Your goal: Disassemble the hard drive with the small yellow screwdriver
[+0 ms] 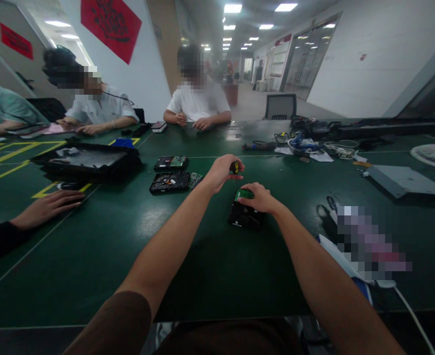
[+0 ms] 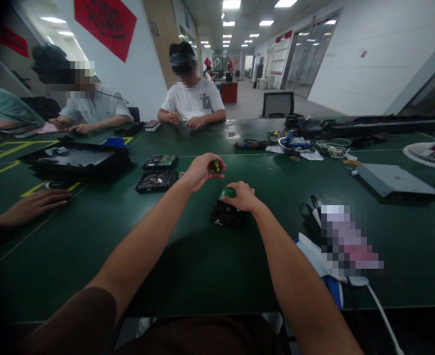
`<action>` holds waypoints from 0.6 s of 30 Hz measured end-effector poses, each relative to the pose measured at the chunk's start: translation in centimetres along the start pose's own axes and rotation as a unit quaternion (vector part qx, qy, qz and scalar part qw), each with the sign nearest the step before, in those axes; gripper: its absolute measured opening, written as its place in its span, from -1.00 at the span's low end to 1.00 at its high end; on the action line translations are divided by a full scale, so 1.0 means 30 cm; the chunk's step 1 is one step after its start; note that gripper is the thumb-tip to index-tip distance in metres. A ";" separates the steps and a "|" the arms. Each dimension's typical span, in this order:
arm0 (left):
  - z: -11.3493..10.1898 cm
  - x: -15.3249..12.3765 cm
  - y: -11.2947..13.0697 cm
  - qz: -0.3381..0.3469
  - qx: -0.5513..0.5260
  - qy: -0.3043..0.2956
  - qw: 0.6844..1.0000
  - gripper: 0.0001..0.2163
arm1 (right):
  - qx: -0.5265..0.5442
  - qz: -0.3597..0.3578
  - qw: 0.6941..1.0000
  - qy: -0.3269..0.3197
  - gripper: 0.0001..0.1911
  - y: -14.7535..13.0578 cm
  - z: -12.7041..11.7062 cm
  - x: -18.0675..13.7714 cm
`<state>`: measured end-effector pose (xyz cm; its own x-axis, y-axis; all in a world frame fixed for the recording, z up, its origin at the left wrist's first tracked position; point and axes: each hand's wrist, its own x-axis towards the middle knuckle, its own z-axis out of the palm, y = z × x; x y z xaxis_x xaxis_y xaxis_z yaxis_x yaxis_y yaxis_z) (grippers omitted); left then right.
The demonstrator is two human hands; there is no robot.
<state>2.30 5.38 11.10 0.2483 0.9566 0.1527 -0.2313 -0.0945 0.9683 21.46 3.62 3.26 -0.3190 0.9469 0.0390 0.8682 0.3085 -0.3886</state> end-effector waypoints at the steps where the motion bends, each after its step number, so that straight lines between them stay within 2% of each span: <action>1: -0.001 0.000 0.001 0.008 0.014 0.003 1.000 -0.81 | 0.001 0.001 1.000 -0.001 -0.42 0.000 -0.001 -0.001; 5: -0.004 -0.001 0.004 0.016 0.058 0.016 0.998 -0.76 | 0.001 -0.001 1.000 -0.004 -0.42 -0.003 -0.004 -0.004; 10: 0.004 -0.006 0.005 -0.013 0.015 0.020 1.000 -0.80 | 0.000 -0.002 1.000 -0.004 -0.41 -0.005 -0.006 -0.005; 18: 0.013 -0.005 0.002 0.012 0.011 0.029 0.999 -0.82 | -0.001 0.003 1.000 -0.006 -0.41 -0.004 -0.003 -0.001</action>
<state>2.62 5.11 11.22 0.1884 0.9682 0.1647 -0.2152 -0.1229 0.9688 21.41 3.56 3.38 -0.3190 0.9474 0.0251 0.8705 0.3034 -0.3875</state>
